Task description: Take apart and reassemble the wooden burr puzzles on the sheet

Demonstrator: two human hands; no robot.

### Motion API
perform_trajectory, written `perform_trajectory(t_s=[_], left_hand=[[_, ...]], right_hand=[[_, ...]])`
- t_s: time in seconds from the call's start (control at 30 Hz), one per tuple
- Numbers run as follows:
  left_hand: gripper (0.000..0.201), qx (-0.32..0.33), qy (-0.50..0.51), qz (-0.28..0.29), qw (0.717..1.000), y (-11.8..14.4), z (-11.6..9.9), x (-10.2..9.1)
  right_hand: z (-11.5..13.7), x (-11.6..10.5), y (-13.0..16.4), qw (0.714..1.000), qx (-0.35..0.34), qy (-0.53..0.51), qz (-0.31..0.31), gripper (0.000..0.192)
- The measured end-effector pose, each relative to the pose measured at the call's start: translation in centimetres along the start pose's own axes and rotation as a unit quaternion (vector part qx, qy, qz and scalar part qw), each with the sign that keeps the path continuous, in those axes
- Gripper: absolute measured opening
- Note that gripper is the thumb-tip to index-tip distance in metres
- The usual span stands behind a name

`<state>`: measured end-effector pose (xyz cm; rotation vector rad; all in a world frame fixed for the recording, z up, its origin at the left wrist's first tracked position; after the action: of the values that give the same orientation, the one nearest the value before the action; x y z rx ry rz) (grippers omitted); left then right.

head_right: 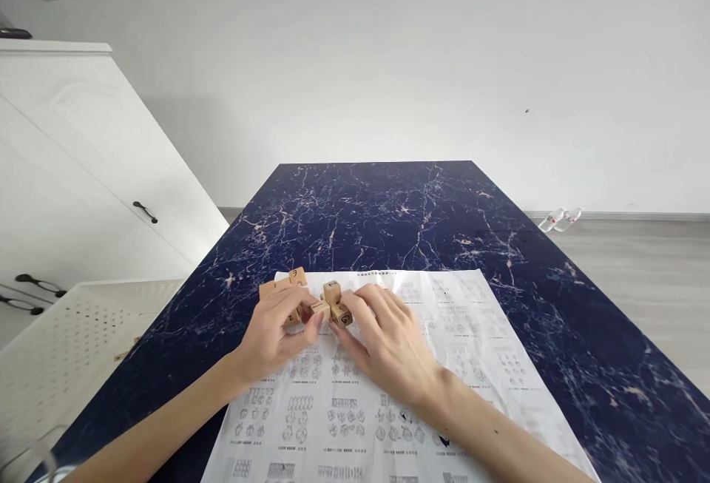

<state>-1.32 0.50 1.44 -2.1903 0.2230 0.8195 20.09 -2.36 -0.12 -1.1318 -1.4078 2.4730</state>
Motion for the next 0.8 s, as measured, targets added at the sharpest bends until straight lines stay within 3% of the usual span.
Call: perform_trajectory(t_s=[0.13, 0.2, 0.3, 0.4, 0.47, 0.6, 0.7, 0.8], left_hand=[[0.019, -0.002, 0.022, -0.006, 1.0, -0.2, 0.2, -0.4], [0.042, -0.035, 0.062, 0.008, 0.997, -0.4, 0.4, -0.8], [0.083, -0.095, 0.14, 0.104, 0.98, -0.6, 0.4, -1.1], [0.069, -0.116, 0.196, 0.178, 0.957, -0.6, 0.2, -1.0], [0.062, -0.127, 0.225, 0.181, 0.949, -0.5, 0.1, -0.9], [0.086, -0.173, 0.262, 0.19, 0.93, -0.4, 0.1, -0.7], [0.066, -0.192, 0.248, 0.189, 0.931, -0.3, 0.1, -0.6], [0.068, -0.197, 0.235, 0.174, 0.936, -0.3, -0.1, -0.5]], right_hand=[[-0.4, -0.2, 0.1, 0.998, -0.002, -0.066, 0.014, 0.015], [-0.6, -0.4, 0.2, 0.994, 0.004, -0.108, 0.024, 0.016], [-0.5, -0.7, 0.4, 0.984, 0.014, -0.17, 0.043, 0.02], [-0.1, -0.9, 0.4, 0.972, 0.054, -0.216, 0.072, 0.022], [0.1, -0.9, 0.4, 0.965, 0.093, -0.228, 0.086, 0.023], [0.3, -0.9, 0.4, 0.965, 0.119, -0.224, 0.069, 0.019], [0.3, -0.9, 0.3, 0.961, 0.14, -0.229, 0.073, 0.018], [0.4, -0.9, 0.2, 0.948, 0.196, -0.235, 0.092, 0.011]])
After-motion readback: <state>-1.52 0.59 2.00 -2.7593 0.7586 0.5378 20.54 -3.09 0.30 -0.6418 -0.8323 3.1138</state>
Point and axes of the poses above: each hand's wrist, its own y-axis away from the middle knuckle, its own x-axis out of the palm, z = x × y, the point moved 1 cm from there along -y, towards the middle knuckle, and after that the axes turned 6 degrees about -z, right-handed, at the moved point
